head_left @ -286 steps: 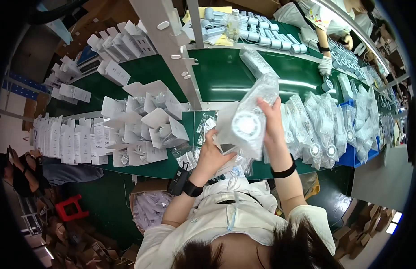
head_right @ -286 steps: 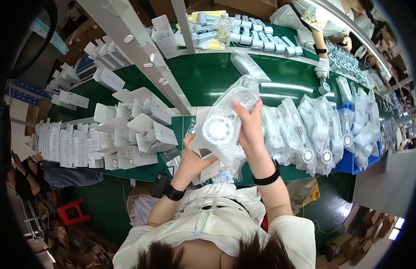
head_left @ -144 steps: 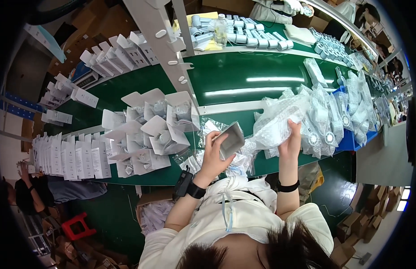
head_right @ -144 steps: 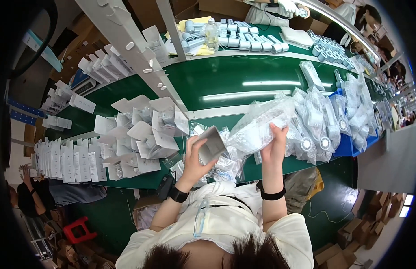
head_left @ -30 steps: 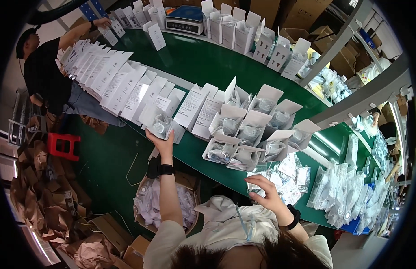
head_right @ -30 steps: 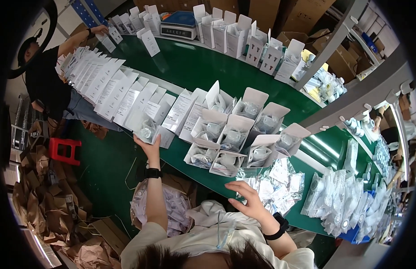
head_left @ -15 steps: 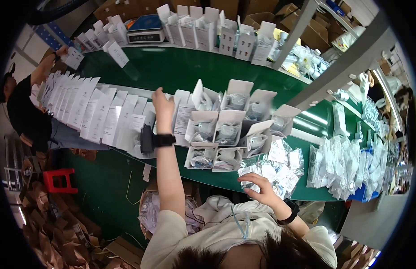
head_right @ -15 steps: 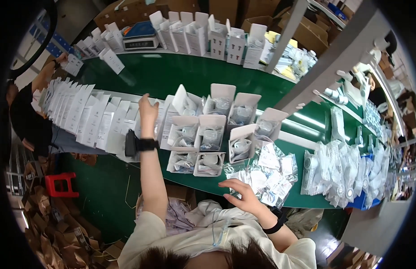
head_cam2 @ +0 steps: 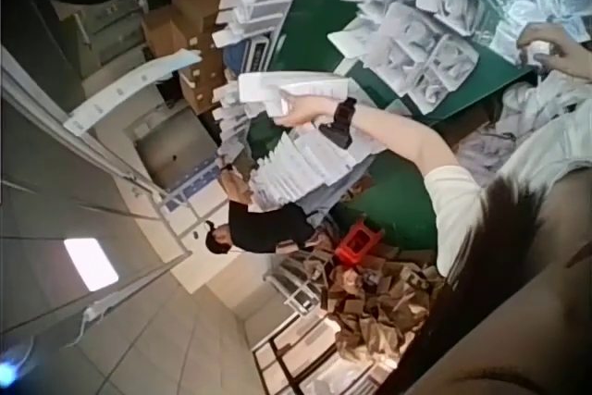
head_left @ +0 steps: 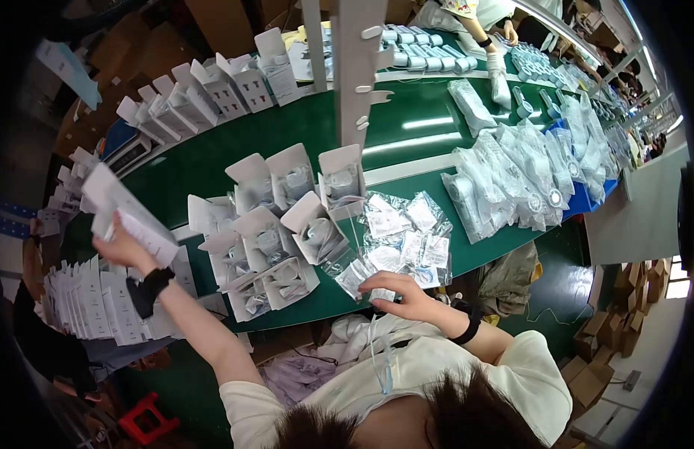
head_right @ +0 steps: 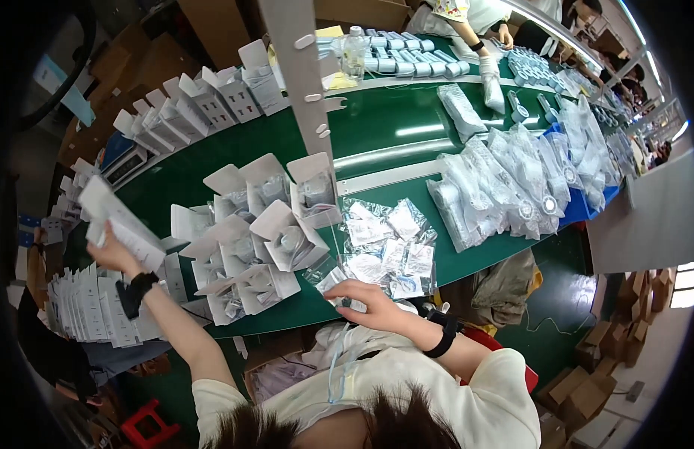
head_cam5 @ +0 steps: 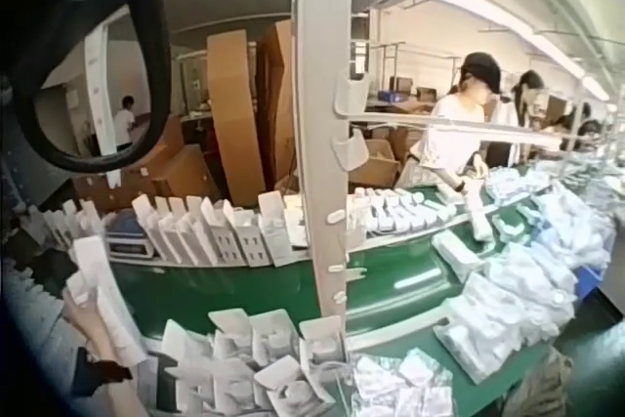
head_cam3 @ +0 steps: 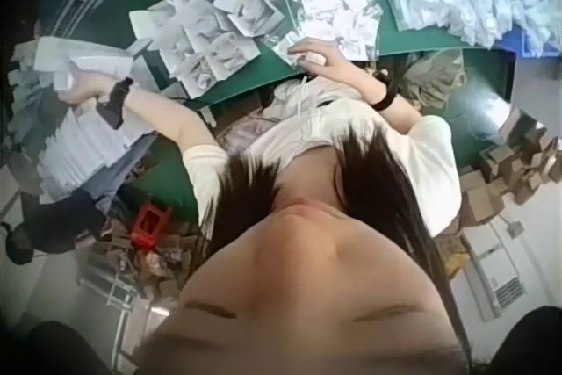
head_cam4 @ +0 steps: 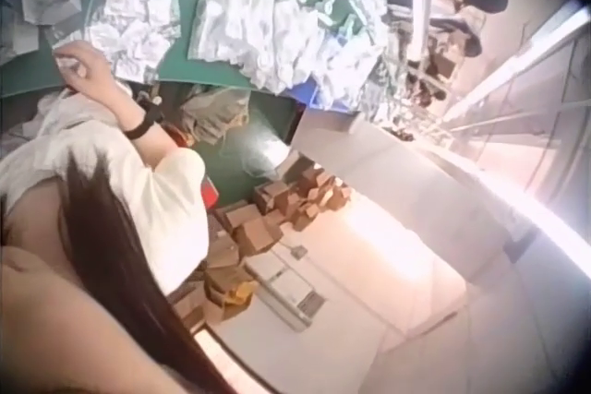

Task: The person packages items by hand, picking up a box and placing a wrapped device and a small plastic bag inside before setting it on the table. This process is repeated for several boxes, occasionally moving items to organize the workspace.

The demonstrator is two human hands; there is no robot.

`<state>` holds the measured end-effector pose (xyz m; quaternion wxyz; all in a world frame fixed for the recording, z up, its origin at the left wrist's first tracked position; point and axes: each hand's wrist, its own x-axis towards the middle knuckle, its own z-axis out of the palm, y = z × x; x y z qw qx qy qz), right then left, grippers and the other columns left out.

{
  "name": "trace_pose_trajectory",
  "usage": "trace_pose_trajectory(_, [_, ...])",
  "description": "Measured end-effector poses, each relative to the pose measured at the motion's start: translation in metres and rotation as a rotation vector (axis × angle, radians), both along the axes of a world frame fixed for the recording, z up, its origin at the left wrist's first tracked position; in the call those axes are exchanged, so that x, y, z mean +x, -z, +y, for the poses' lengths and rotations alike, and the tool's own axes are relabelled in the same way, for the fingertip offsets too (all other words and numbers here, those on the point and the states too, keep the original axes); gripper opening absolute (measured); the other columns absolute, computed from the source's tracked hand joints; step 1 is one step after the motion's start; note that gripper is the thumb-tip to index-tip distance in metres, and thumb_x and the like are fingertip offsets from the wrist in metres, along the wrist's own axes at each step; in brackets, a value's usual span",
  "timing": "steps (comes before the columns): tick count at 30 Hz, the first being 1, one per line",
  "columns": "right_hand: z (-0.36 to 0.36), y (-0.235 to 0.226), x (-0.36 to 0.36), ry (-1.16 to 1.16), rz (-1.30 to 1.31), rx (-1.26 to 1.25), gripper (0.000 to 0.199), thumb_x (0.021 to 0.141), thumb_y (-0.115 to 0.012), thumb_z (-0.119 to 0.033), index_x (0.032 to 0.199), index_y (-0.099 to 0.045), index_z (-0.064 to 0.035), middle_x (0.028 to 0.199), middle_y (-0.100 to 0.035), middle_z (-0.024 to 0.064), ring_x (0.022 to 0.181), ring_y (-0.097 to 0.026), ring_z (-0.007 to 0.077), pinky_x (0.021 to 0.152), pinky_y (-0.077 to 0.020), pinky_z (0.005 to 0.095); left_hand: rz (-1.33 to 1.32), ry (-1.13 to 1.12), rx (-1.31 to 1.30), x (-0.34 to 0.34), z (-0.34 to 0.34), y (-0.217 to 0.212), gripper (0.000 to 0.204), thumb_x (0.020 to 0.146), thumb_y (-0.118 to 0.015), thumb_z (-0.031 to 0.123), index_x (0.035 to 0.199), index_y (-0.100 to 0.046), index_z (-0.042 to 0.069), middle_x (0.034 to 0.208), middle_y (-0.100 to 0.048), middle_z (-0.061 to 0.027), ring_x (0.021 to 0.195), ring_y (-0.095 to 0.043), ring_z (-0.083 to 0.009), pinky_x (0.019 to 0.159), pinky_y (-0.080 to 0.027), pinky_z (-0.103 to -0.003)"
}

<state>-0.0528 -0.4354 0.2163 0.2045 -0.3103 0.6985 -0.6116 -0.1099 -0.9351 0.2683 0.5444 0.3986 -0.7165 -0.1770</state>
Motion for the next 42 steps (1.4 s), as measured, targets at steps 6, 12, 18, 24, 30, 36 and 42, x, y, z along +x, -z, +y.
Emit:
trace_pose_trajectory(6, [-0.020, -0.034, -0.042, 0.131, 0.051, -0.500, 0.084, 0.066, -0.074, -0.017, 0.133, -0.024, -0.0086, 0.126, -0.039, 0.0151, 0.119, -0.036, 0.0243, 0.096, -0.0322, 0.0351, 0.222, 0.473, -0.159, 0.099, 0.260, -0.127, 0.070, 0.059, -0.079, 0.024, 0.114, -0.046, -0.003, 0.107, -0.052, -0.0139, 0.087, -0.055, -0.0274, 0.074, -0.050, -0.037])
trace_pose_trajectory(12, [0.052, -0.050, -0.076, -0.375, -0.212, -0.268, 0.110, 0.059, -0.077, -0.027, 0.136, -0.001, -0.0054, 0.131, -0.027, 0.0177, 0.123, -0.027, 0.0276, 0.101, -0.0231, 0.0373, -0.268, 1.404, 0.070, 0.054, 0.383, -0.077, 0.081, 0.061, -0.077, 0.035, 0.124, -0.034, 0.006, 0.126, -0.030, -0.0165, 0.113, -0.039, -0.0321, 0.095, -0.033, -0.042])
trace_pose_trajectory(18, [0.120, -0.015, -0.164, -0.458, 0.003, -0.034, 0.093, 0.066, -0.068, -0.051, 0.132, -0.024, -0.0034, 0.133, -0.029, 0.0173, 0.124, -0.027, 0.0285, 0.100, -0.0245, 0.0390, 0.059, 1.594, 1.254, 0.009, 0.429, -0.020, 0.099, 0.058, -0.077, 0.009, 0.132, -0.013, 0.016, 0.127, -0.031, -0.0163, 0.117, -0.036, -0.0268, 0.097, -0.031, -0.040])
trace_pose_trajectory(24, [0.150, 0.047, -0.381, 0.165, 0.418, 0.567, 0.051, 0.076, -0.060, -0.034, 0.118, -0.049, -0.0077, 0.115, -0.049, 0.0180, 0.104, -0.049, 0.0297, 0.089, -0.0395, 0.0373, 0.135, 1.331, 1.086, -0.018, 0.453, 0.042, 0.088, 0.057, -0.079, 0.011, 0.126, -0.025, 0.013, 0.124, -0.035, -0.0153, 0.114, -0.039, -0.0273, 0.093, -0.035, -0.039])
trace_pose_trajectory(30, [0.217, 0.160, -0.497, 0.879, 0.250, 1.261, 0.069, 0.069, -0.065, -0.020, 0.128, -0.031, -0.0227, 0.105, -0.049, 0.0236, 0.089, -0.052, 0.0429, 0.079, -0.0437, 0.0473, -0.522, 1.279, 0.221, -0.039, 0.458, 0.060, 0.076, 0.055, -0.080, 0.016, 0.114, -0.033, 0.008, 0.121, -0.039, -0.0143, 0.109, -0.043, -0.0290, 0.090, -0.036, -0.038])
trace_pose_trajectory(36, [0.221, 0.127, -0.484, 0.632, 0.247, 0.656, 0.075, 0.070, -0.063, -0.011, 0.131, -0.022, -0.0209, 0.101, -0.051, 0.0201, 0.090, -0.055, 0.0344, 0.076, -0.0462, 0.0431, -0.573, 1.186, 0.473, -0.044, 0.467, 0.093, 0.073, 0.057, -0.080, 0.016, 0.112, -0.033, 0.005, 0.120, -0.038, -0.0186, 0.107, -0.044, -0.0324, 0.088, -0.037, -0.037])
trace_pose_trajectory(42, [0.162, -0.027, -0.339, 0.459, -0.751, -0.514, 0.048, 0.080, -0.053, -0.007, 0.122, -0.030, -0.0048, 0.105, -0.051, 0.0125, 0.091, -0.055, 0.0213, 0.078, -0.0481, 0.0324, -0.332, 1.018, 0.530, -0.039, 0.471, 0.120, 0.079, 0.057, -0.080, 0.015, 0.112, -0.024, 0.003, 0.110, -0.039, -0.0202, 0.101, -0.045, -0.0313, 0.084, -0.039, -0.038])
